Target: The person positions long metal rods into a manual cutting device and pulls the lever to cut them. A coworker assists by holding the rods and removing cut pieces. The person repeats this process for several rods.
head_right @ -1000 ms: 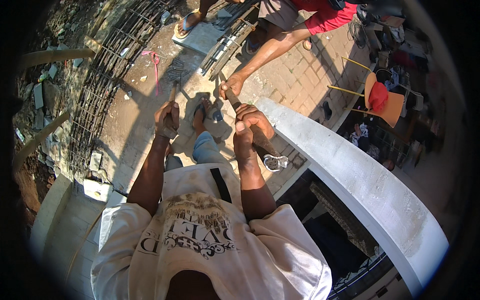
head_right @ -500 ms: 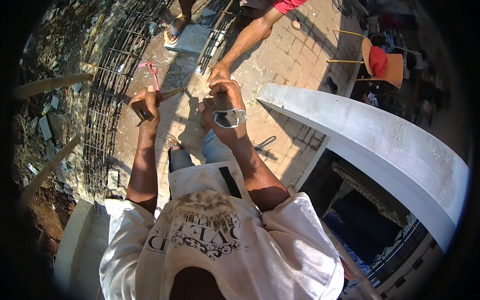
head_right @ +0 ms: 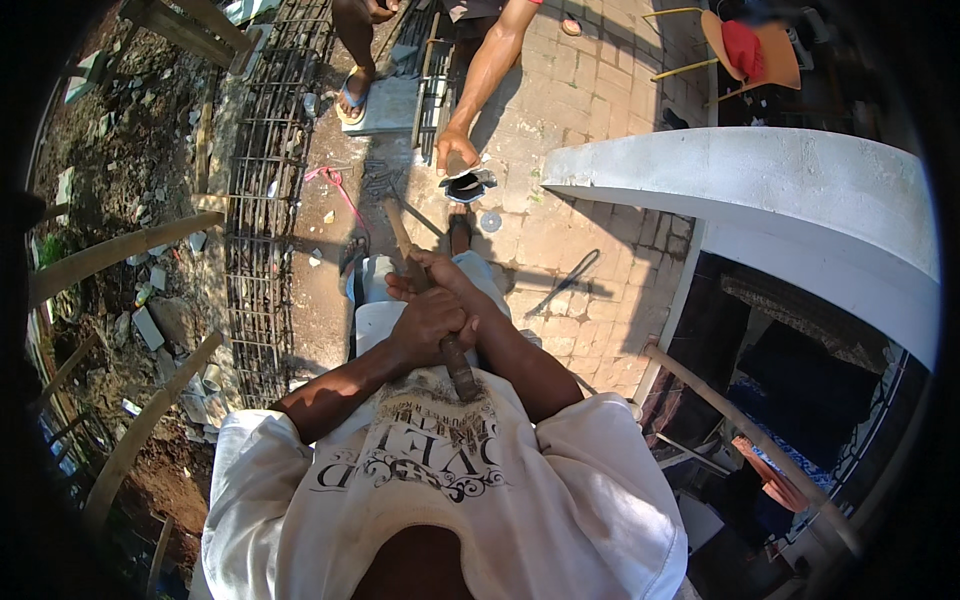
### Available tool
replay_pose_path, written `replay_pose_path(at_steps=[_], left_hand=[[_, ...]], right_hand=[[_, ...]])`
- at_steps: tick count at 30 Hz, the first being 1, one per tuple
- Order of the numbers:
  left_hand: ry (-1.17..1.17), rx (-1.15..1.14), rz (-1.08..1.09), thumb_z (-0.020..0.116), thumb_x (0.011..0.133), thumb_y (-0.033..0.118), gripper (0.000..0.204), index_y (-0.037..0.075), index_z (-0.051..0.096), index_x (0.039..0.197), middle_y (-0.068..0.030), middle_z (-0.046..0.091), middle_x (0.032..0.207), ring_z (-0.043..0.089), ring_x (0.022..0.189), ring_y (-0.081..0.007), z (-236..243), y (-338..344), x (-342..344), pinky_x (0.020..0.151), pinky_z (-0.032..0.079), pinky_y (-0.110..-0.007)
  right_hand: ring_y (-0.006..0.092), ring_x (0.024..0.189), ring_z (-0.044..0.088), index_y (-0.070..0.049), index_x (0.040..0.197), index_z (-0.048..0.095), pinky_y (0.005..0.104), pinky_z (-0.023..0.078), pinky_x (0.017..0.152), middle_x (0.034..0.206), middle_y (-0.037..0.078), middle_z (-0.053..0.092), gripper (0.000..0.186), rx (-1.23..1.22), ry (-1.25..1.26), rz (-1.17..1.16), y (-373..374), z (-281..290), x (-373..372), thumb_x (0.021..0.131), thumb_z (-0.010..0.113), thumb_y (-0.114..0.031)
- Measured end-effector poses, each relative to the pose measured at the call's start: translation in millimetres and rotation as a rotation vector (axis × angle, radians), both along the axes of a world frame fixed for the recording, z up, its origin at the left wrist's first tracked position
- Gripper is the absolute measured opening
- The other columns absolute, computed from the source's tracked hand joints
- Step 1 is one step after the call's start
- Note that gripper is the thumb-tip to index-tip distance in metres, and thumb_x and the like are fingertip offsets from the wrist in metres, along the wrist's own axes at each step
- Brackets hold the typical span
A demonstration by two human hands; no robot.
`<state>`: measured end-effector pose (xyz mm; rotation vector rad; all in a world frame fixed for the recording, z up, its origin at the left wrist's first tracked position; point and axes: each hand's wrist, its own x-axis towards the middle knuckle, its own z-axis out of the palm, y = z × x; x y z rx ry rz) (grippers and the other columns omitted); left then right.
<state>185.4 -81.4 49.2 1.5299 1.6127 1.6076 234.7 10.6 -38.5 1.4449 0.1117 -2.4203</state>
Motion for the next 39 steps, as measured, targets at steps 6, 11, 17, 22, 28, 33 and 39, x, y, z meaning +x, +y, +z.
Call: replay_pose_path(at_steps=[6,11,17,22,28,33,39], left_hand=[[0.115,-0.19,-0.511,0.069,0.075,0.014,0.044,0.0,0.051,0.112,-0.0174,0.054,0.101,0.053,0.105,-0.0324,-22,-89,-16,0.094,0.04,-0.04],[-0.479,-0.867,-0.359,0.06,0.087,0.022,0.04,-0.005,0.049,0.115,-0.0136,0.058,0.092,0.059,0.091,-0.0212,-99,-140,-48,0.081,0.047,-0.034],[-0.309,-1.039,-0.097,0.054,0.093,0.028,0.029,0.0,0.058,0.095,-0.0054,0.06,0.075,0.056,0.069,-0.0135,-179,-74,-48,0.065,0.046,-0.029],[-0.424,-0.279,0.418,0.051,0.097,0.035,0.04,-0.001,0.048,0.116,-0.0111,0.055,0.107,0.052,0.1,-0.0177,-139,11,-55,0.089,0.04,-0.031],[-0.444,-0.106,0.382,0.036,0.098,0.051,0.058,-0.003,0.052,0.111,-0.0156,0.059,0.104,0.061,0.097,-0.0248,-105,52,-84,0.085,0.048,-0.038],[-0.461,0.002,0.411,0.035,0.099,0.049,0.056,-0.004,0.051,0.107,-0.0138,0.058,0.1,0.062,0.088,-0.0214,-109,53,-73,0.075,0.05,-0.032],[-0.626,-0.169,0.446,0.032,0.1,0.046,0.052,-0.002,0.052,0.104,-0.0121,0.059,0.092,0.062,0.081,-0.021,-151,50,-77,0.067,0.048,-0.031]], right_hand=[[0.0089,0.052,0.046,-0.004,0.099,0.05,0.0188,0.039,0.042,0.068,0.0,0.047,0.017,0.239,-0.114,0.307,-53,-53,46,0.088,0.057,-0.016],[0.009,0.05,0.044,-0.012,0.113,0.045,0.0247,0.042,0.042,0.067,0.001,0.045,0.023,0.551,-0.184,0.177,-130,-41,79,0.091,0.053,-0.017],[0.0136,0.045,0.05,-0.004,0.105,0.053,0.0312,0.043,0.04,0.061,0.004,0.049,0.049,0.736,-0.391,0.243,-197,-92,136,0.09,0.053,-0.05],[0.0447,0.095,0.059,-0.002,0.104,0.057,0.0491,0.045,0.084,0.091,0.025,0.063,0.053,1.087,-0.44,0.336,-226,-189,179,0.091,0.048,-0.052],[0.0371,0.086,0.062,-0.007,0.102,0.056,0.0461,0.046,0.076,0.081,0.02,0.062,0.043,1.224,-0.406,0.315,-228,-231,189,0.092,0.047,-0.047],[0.0445,0.093,0.059,-0.009,0.111,0.057,0.0531,0.044,0.082,0.089,0.022,0.064,0.043,1.196,-0.425,0.29,-236,-232,189,0.092,0.045,-0.047],[0.0472,0.094,0.058,-0.009,0.11,0.058,0.0564,0.043,0.084,0.091,0.023,0.064,0.042,1.236,-0.439,0.37,-230,-243,180,0.092,0.045,-0.045]])
